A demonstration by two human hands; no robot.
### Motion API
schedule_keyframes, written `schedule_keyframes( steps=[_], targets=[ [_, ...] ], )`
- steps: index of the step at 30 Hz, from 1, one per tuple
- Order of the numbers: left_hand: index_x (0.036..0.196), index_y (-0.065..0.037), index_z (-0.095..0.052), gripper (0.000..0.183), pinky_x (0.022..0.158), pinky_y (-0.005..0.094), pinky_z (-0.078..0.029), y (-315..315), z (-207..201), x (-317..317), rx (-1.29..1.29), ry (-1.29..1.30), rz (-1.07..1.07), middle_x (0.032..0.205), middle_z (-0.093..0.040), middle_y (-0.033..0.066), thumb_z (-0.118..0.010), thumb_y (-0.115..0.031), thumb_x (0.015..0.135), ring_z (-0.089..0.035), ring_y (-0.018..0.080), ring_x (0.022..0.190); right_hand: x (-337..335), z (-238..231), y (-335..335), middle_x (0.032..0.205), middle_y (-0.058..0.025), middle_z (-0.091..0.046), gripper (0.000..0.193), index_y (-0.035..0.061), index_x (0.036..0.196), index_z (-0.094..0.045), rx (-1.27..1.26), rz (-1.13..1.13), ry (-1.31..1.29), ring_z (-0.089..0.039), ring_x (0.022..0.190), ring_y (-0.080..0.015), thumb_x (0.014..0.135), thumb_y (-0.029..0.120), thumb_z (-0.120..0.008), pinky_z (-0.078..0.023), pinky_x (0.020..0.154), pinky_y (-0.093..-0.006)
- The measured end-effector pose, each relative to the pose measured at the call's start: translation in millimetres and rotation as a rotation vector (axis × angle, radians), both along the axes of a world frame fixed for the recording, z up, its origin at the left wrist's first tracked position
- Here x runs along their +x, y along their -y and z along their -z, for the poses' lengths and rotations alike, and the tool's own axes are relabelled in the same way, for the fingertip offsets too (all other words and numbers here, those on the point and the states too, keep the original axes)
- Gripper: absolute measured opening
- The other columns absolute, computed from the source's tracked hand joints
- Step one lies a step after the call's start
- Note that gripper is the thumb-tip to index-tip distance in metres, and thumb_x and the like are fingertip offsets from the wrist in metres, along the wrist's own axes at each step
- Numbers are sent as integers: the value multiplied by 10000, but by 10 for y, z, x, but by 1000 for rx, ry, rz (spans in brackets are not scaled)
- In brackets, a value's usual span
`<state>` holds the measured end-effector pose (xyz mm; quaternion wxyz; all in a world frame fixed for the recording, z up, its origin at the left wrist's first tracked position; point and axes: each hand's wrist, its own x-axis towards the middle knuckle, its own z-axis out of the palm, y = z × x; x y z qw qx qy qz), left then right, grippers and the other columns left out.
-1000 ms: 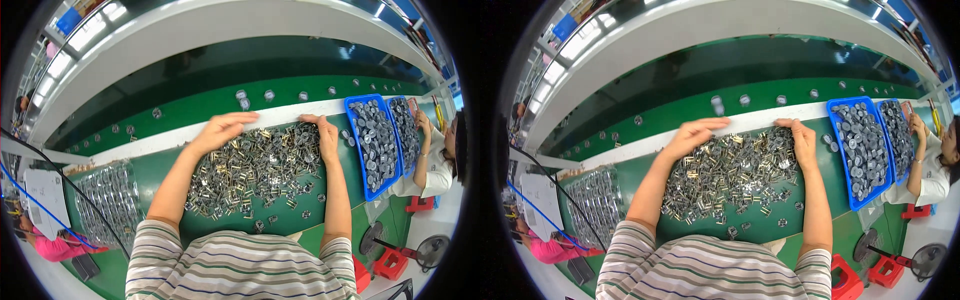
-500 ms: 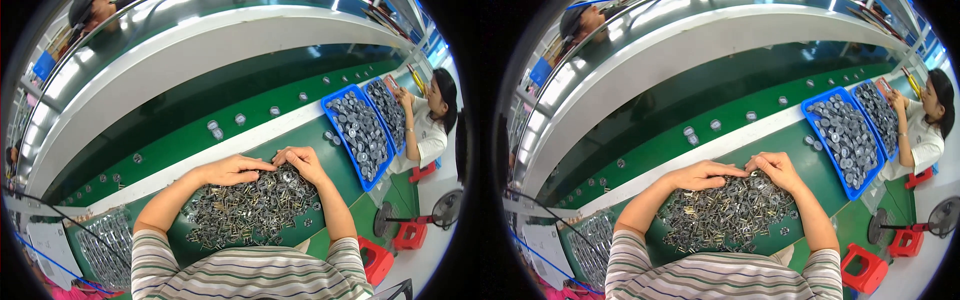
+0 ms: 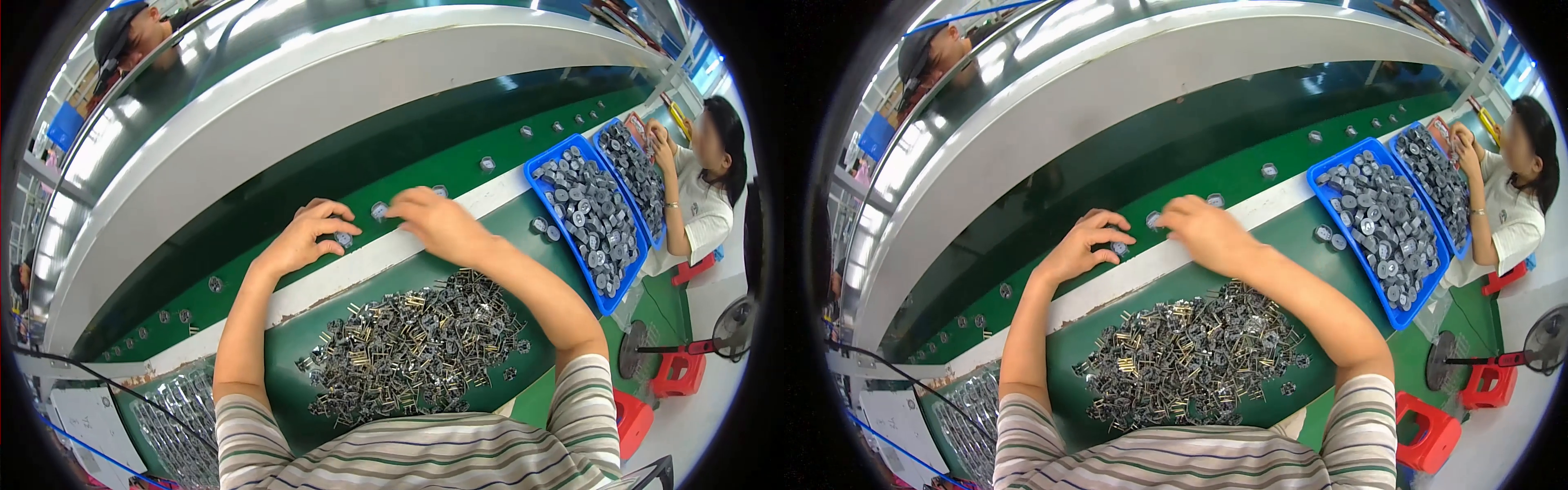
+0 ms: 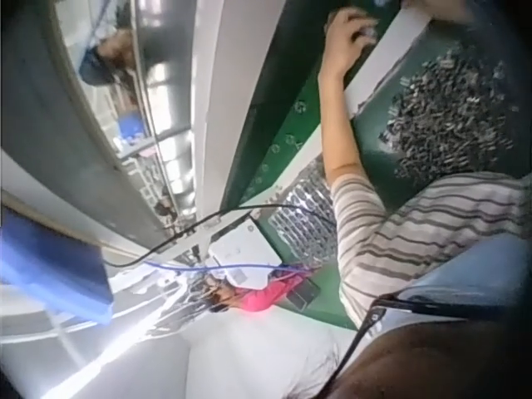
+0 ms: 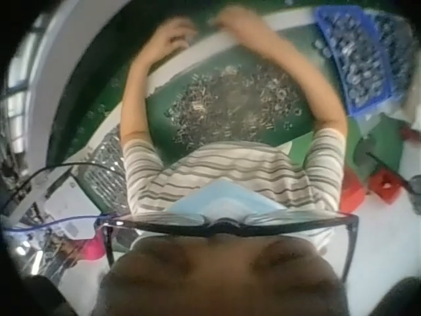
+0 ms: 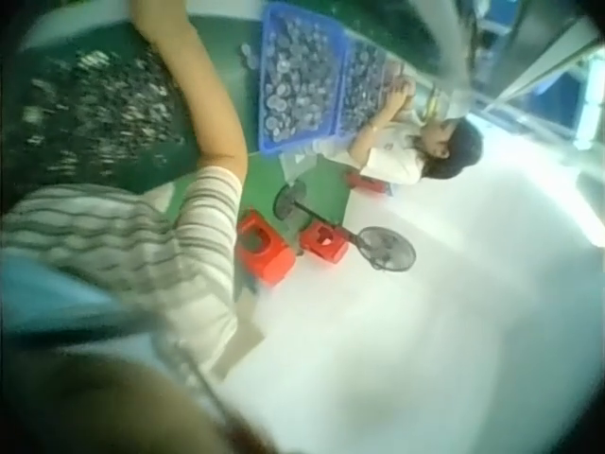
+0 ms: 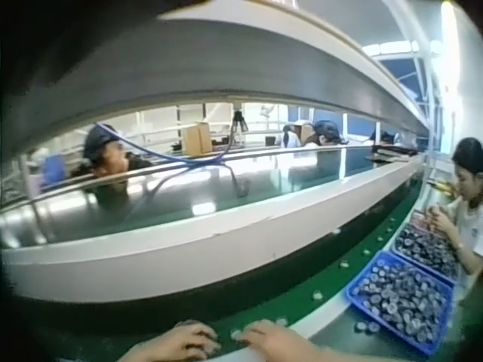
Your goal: The person assembles components by inserting metal pins into plastic housings by hand, dumps additional pins from a plastic blister tray onto the workbench, and places the assembled components onto the conveyor line.
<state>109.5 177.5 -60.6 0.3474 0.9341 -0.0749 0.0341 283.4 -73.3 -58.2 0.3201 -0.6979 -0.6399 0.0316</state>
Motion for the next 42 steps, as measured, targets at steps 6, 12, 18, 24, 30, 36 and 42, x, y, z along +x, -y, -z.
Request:
schedule_keyframes(
  steps=[6, 12, 18, 24, 30, 36, 42],
  targets=[
    [1137, -59, -753, 369, 897, 404, -544, 39, 138, -23, -2, 38, -199, 1107, -673, 68, -856, -84, 783, -633, 283, 1059, -3, 340, -543, 1159, -133, -638, 249, 27, 1129, -733, -131, -43, 41, -596, 1171, -364, 884, 16, -685, -536, 1000, -429],
    [1144, -60, -738, 347, 918, 408, -537, 480, -178, 251, -59, 86, -159, 1120, -670, 85, -841, -114, 817, -648, 304, 1070, 310, -71, 516, 1087, -162, -648, 241, 19, 1086, -690, 3, 196, -86, -634, 1122, -386, 853, 48, -743, -552, 955, -465],
    [1176, -88, -741, 352, 949, 396, -553, 1164, 12, 953, -53, 108, 216, 1172, -684, 77, -850, -164, 850, -676, 281, 1096, 331, -1, 1370, 1070, -141, -668, 242, 36, 1071, -720, -52, 557, 200, -640, 1053, -357, 839, 70, -780, -545, 890, -467],
    [1213, -69, -711, 414, 887, 389, -559, 1456, 179, 1221, -129, 174, 189, 1138, -675, 77, -865, -140, 836, -679, 257, 1035, -14, -63, 1354, 950, -130, -667, 121, 47, 971, -755, -69, 256, -245, -654, 961, -354, 887, 133, -771, -536, 848, -469],
    [1199, -58, -695, 395, 781, 332, -518, 1278, 101, 1072, -239, 2, 139, 1080, -641, 54, -861, -107, 844, -617, 190, 927, -127, -114, 1403, 965, -155, -695, 115, -6, 992, -737, -150, 220, -473, -696, 932, -372, 943, 97, -719, -561, 834, -451],
    [1177, -76, -687, 358, 887, 395, -545, 1160, 129, 863, -193, 28, 158, 1081, -626, 83, -834, -114, 853, -650, 269, 1004, -127, -82, 1415, 964, -162, -706, 109, -22, 981, -725, -165, 269, -441, -707, 918, -369, 947, 81, -707, -561, 818, -451],
    [1199, -75, -690, 371, 904, 406, -526, 1136, 176, 717, -216, 55, 170, 1073, -619, 93, -836, -133, 863, -632, 287, 1035, -109, 187, 1509, 972, -159, -680, 96, -36, 963, -678, 90, 593, -382, -673, 910, -373, 933, 44, -719, -555, 806, -457]
  ],
)
